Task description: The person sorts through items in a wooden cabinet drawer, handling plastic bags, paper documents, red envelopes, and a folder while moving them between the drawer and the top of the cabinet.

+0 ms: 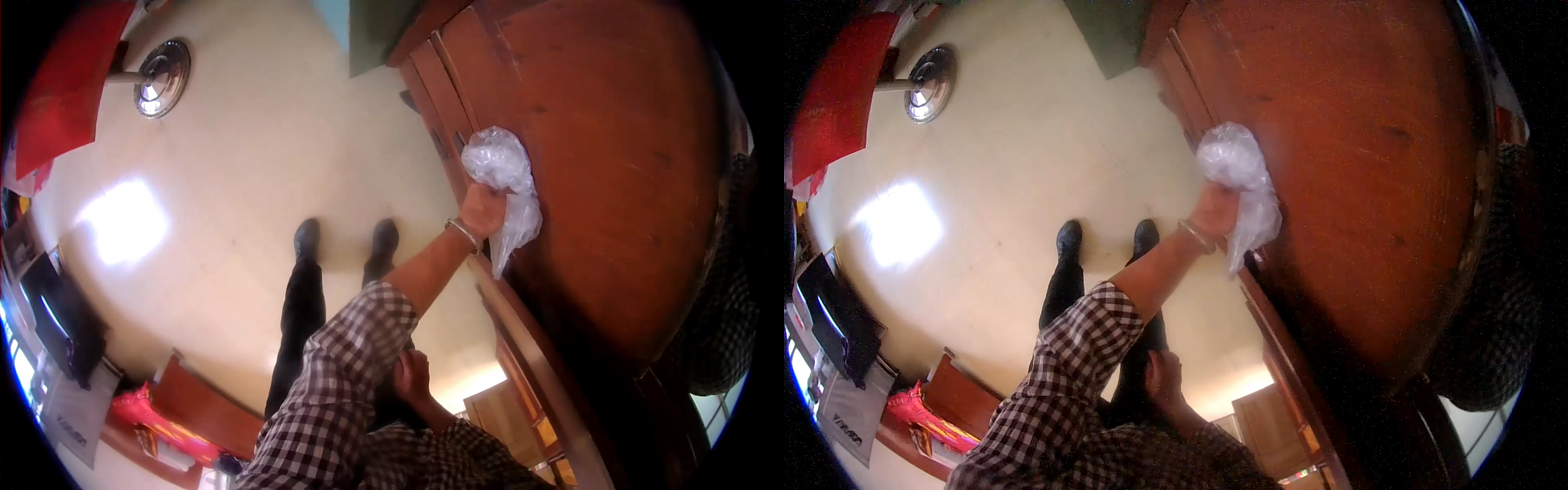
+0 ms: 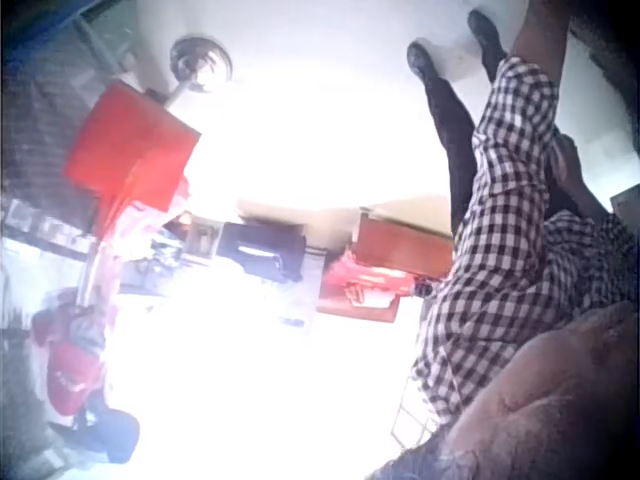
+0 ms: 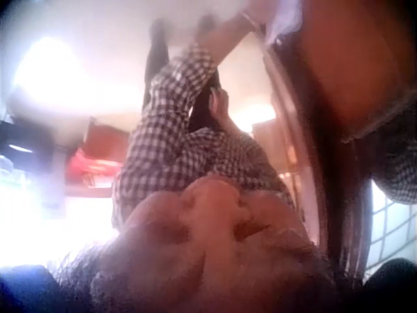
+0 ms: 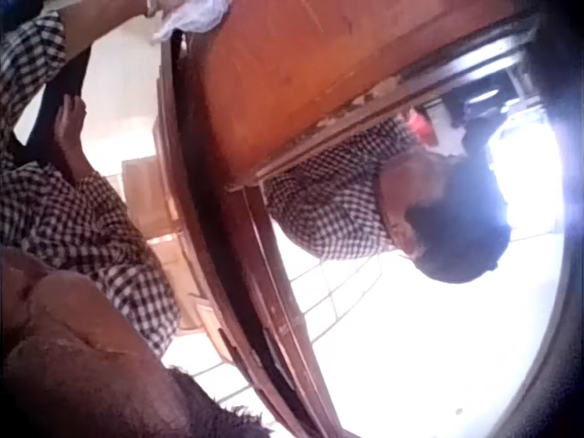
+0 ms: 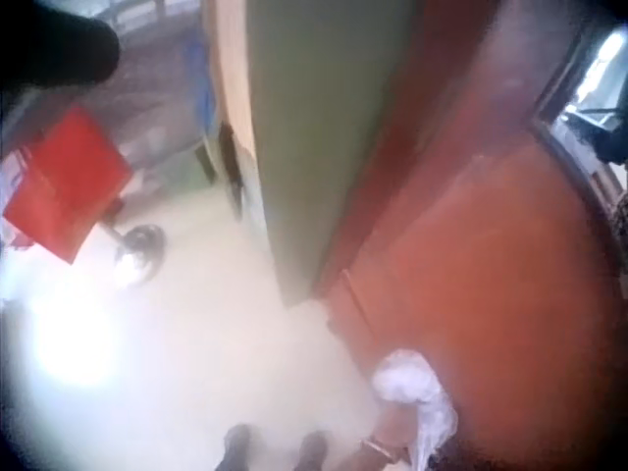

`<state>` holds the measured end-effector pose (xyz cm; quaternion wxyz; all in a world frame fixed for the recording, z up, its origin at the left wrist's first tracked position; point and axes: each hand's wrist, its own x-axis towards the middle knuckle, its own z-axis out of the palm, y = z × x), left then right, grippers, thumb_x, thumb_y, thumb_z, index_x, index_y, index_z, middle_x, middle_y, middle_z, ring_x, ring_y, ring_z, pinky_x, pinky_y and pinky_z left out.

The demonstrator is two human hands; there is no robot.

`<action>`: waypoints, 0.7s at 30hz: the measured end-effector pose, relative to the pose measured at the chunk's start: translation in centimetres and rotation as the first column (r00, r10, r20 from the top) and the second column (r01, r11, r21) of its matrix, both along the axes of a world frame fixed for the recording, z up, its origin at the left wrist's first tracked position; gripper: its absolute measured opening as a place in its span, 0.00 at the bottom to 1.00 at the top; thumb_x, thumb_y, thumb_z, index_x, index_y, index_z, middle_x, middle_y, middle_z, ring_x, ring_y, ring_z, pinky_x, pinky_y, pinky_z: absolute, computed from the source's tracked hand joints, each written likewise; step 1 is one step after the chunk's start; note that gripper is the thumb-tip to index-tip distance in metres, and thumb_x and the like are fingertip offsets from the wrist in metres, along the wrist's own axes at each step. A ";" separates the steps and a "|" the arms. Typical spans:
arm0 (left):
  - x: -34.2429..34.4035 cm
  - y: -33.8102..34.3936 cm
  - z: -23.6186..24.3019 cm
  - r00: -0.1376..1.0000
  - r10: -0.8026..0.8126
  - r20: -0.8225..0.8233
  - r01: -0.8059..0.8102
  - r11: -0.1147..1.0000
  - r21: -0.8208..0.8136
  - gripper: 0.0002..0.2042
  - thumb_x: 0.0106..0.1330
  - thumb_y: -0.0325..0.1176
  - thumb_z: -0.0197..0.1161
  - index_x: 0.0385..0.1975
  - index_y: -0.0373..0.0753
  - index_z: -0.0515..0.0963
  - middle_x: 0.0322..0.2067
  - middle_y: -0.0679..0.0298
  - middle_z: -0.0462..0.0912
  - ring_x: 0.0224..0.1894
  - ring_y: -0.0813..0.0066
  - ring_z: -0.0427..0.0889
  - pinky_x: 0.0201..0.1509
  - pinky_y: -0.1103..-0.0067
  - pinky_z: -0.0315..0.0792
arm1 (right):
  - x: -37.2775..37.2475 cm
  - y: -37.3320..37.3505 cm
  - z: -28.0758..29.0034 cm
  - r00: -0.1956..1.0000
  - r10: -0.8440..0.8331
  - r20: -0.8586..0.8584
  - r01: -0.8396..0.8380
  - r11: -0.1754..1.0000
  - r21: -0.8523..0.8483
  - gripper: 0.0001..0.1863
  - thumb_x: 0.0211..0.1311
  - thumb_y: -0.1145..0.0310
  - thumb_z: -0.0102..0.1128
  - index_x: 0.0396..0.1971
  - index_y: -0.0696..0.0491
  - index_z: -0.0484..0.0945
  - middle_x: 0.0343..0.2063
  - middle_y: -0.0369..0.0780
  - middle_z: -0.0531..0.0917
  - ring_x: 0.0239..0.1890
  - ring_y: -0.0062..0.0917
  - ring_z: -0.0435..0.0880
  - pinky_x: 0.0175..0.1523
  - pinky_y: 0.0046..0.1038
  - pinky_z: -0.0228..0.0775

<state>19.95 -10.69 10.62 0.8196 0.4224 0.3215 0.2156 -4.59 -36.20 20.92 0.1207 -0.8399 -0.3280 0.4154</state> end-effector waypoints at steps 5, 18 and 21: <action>-4.9 -0.7 -1.7 0.944 0.065 0.325 0.129 0.832 -0.540 0.12 0.65 0.36 0.48 0.44 0.39 0.71 0.40 0.59 0.77 0.43 0.62 0.75 0.52 0.70 0.68 | 0.1 -0.9 -2.6 0.997 -0.045 0.058 0.041 0.996 0.074 0.17 0.49 0.74 0.57 0.42 0.55 0.74 0.39 0.49 0.75 0.44 0.46 0.71 0.49 0.41 0.64; -40.4 -7.2 -2.0 0.257 -0.287 -0.923 0.750 0.661 0.003 0.05 0.54 0.35 0.58 0.24 0.42 0.75 0.24 0.57 0.78 0.30 0.56 0.77 0.30 0.67 0.69 | 22.3 16.4 -13.6 0.109 -0.670 -0.734 0.981 0.193 -0.030 0.16 0.60 0.62 0.55 0.47 0.50 0.72 0.34 0.36 0.77 0.36 0.25 0.78 0.41 0.29 0.71; -45.7 -7.9 -1.2 0.166 -0.056 -0.984 0.873 0.473 0.120 0.09 0.54 0.40 0.58 0.26 0.42 0.76 0.26 0.56 0.79 0.34 0.55 0.77 0.35 0.64 0.69 | 26.1 21.9 -14.7 -0.010 -0.542 -0.841 0.996 0.069 -0.057 0.16 0.59 0.63 0.57 0.47 0.51 0.71 0.35 0.37 0.78 0.37 0.28 0.78 0.42 0.31 0.71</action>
